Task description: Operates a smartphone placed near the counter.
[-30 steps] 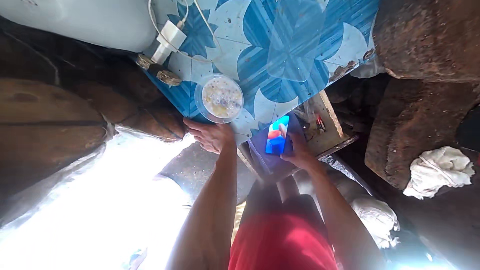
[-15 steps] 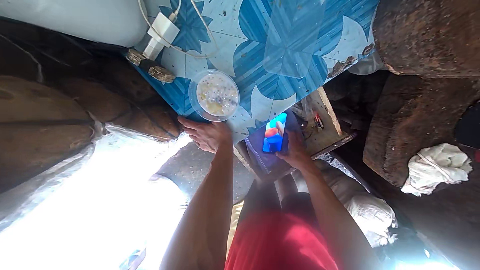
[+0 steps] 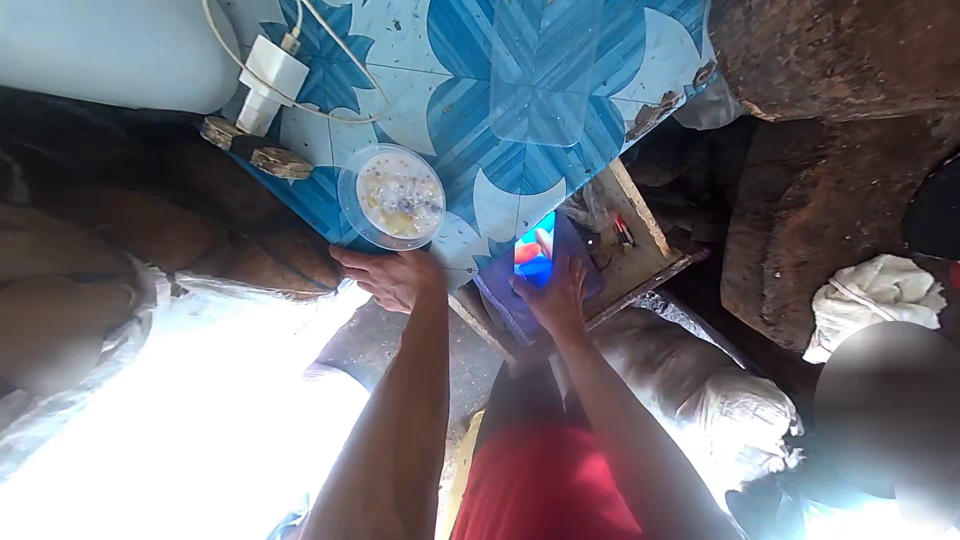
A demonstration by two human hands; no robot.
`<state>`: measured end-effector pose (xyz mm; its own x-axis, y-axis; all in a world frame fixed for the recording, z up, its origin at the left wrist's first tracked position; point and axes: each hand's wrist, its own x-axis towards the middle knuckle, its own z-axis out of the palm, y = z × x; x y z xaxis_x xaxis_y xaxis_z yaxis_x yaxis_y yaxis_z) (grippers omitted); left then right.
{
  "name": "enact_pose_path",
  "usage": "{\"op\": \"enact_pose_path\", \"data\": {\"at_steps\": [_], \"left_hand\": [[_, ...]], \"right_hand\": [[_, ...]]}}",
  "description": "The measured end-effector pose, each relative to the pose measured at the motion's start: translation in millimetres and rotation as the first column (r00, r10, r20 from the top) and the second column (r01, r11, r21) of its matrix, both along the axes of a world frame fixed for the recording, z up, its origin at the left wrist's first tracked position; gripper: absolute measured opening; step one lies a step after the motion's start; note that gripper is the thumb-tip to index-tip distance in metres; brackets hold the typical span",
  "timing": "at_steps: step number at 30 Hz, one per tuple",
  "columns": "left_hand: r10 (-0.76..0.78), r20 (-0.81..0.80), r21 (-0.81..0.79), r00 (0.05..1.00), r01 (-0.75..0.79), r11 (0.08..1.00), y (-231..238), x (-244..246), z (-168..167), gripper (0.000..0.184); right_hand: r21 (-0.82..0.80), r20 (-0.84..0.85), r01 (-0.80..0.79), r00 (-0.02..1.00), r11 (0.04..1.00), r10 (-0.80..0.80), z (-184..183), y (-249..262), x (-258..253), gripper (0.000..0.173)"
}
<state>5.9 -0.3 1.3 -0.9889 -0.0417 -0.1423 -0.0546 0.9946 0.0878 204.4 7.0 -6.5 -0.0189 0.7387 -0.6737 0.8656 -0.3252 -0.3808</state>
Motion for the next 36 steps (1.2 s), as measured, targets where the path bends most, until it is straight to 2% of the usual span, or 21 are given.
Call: {"op": "enact_pose_path", "data": {"at_steps": [6,8,11,19,25,36], "left_hand": [[-0.010,-0.001,-0.023,1.000,0.010,1.000,0,1,0,0.076],[-0.018,-0.004,-0.021,1.000,0.018,1.000,1,1,1,0.076],[-0.027,0.001,-0.016,1.000,0.027,1.000,0,1,1,0.076],[-0.024,-0.019,-0.010,1.000,0.024,1.000,0,2,2,0.075],[-0.025,0.010,-0.025,1.000,0.026,0.999,0,2,3,0.078],[-0.035,0.000,-0.029,0.999,0.035,0.999,-3,0,-1,0.079]], "right_hand": [[0.108,0.097,0.033,0.994,0.994,-0.043,-11,-16,-19,0.128],[0.175,0.115,0.048,0.991,0.983,-0.069,-19,-20,-25,0.126],[0.248,0.107,0.047,0.991,0.968,-0.075,-23,-25,-25,0.112],[0.192,-0.005,-0.053,0.998,0.980,0.055,-16,-10,13,0.093],[0.211,-0.057,-0.007,0.998,0.977,0.019,-17,-10,22,0.100],[0.263,-0.040,-0.021,0.999,0.965,0.033,-17,-19,24,0.100]]}}
